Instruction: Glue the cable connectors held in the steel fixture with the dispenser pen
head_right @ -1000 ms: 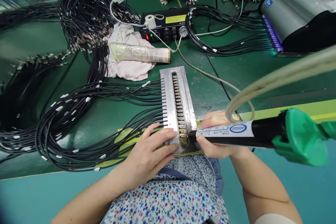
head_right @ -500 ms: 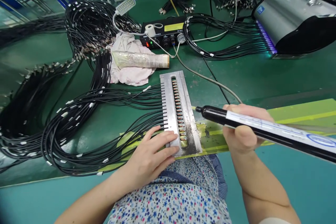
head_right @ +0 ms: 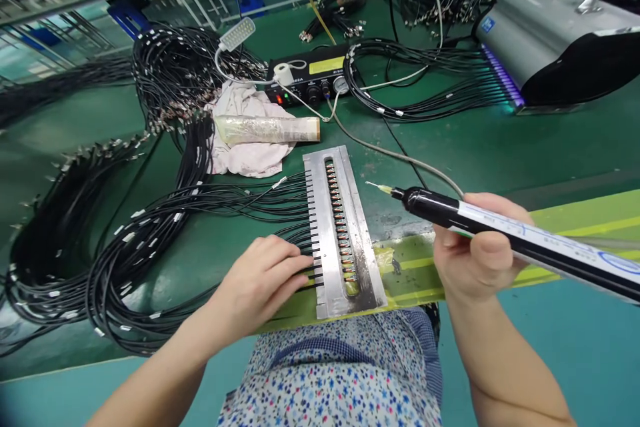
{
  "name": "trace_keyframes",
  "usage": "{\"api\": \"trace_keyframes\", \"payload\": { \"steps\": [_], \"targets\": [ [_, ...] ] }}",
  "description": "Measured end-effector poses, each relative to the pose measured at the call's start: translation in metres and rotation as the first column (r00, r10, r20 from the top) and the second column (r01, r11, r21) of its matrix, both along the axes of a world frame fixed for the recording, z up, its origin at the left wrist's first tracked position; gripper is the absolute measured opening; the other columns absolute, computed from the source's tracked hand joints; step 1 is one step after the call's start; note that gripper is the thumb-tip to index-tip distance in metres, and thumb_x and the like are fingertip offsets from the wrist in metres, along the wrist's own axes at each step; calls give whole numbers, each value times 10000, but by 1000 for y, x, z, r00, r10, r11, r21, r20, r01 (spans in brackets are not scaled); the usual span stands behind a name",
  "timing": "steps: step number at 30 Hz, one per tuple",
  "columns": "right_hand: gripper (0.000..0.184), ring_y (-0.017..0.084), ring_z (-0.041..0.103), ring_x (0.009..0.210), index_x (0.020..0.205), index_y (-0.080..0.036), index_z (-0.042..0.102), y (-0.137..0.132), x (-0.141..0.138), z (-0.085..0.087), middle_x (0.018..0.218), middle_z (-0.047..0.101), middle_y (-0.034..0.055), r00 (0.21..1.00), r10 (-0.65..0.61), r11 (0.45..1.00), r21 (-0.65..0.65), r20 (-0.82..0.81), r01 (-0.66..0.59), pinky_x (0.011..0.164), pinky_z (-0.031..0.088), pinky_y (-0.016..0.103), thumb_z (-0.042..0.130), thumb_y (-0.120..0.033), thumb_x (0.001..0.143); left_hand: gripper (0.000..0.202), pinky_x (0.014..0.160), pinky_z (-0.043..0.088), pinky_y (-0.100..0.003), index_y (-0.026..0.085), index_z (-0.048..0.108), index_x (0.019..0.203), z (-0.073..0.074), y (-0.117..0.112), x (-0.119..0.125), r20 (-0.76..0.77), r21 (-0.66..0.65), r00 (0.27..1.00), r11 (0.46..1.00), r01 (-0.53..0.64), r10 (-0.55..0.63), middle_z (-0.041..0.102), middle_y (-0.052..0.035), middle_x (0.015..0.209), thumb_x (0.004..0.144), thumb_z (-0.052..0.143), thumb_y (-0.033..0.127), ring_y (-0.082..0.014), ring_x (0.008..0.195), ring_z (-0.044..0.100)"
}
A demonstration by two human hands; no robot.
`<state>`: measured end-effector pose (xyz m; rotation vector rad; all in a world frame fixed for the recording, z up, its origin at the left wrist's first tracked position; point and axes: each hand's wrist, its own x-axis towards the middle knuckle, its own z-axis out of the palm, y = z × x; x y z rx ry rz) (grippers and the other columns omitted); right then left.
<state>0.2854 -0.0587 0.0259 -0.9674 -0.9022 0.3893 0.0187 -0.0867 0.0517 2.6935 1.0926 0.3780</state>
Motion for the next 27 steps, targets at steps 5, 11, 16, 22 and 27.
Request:
{"api": "trace_keyframes", "payload": {
  "steps": [5,11,16,22,27],
  "targets": [
    [323,106,364,274,796,-189,667,3,1,-5,423,462,-63,993,70,990,129,-93,-58,234,291,270,649,-473,643,185,644,375,-328,158,634,913,-1,20,-8,-201,86,973,992,-95,111,582,-52,790,910,468,238,-194,746,470],
    [294,116,362,280,801,-229,713,2,2,-12,431,464,-42,998,32,997,69,-57,-28,222,254,292,570,-461,689,187,629,386,-347,163,632,791,-3,32,1,-353,19,934,998,-57,60,573,-45,753,892,490,232,-214,735,479],
    [316,167,469,389,804,-240,735,2,2,-13,508,524,17,999,-39,997,72,-18,40,311,306,331,514,-439,697,186,628,398,-350,167,619,785,-6,33,3,-340,12,939,999,-42,44,568,-44,757,895,475,210,-217,741,479],
    [339,171,412,374,815,-267,739,1,-2,-10,472,505,28,1000,2,1000,24,3,-3,362,358,380,492,-464,693,174,602,406,-338,168,576,728,-6,26,1,-315,20,948,999,-34,39,542,-38,747,877,487,167,-207,719,470],
    [322,164,409,359,802,-288,730,-1,-2,-12,500,528,35,999,-22,999,-35,31,24,328,319,356,506,-493,694,143,581,406,-328,164,552,716,-9,27,2,-348,-3,937,1000,8,-8,538,-41,736,853,518,143,-208,713,477]
  ]
}}
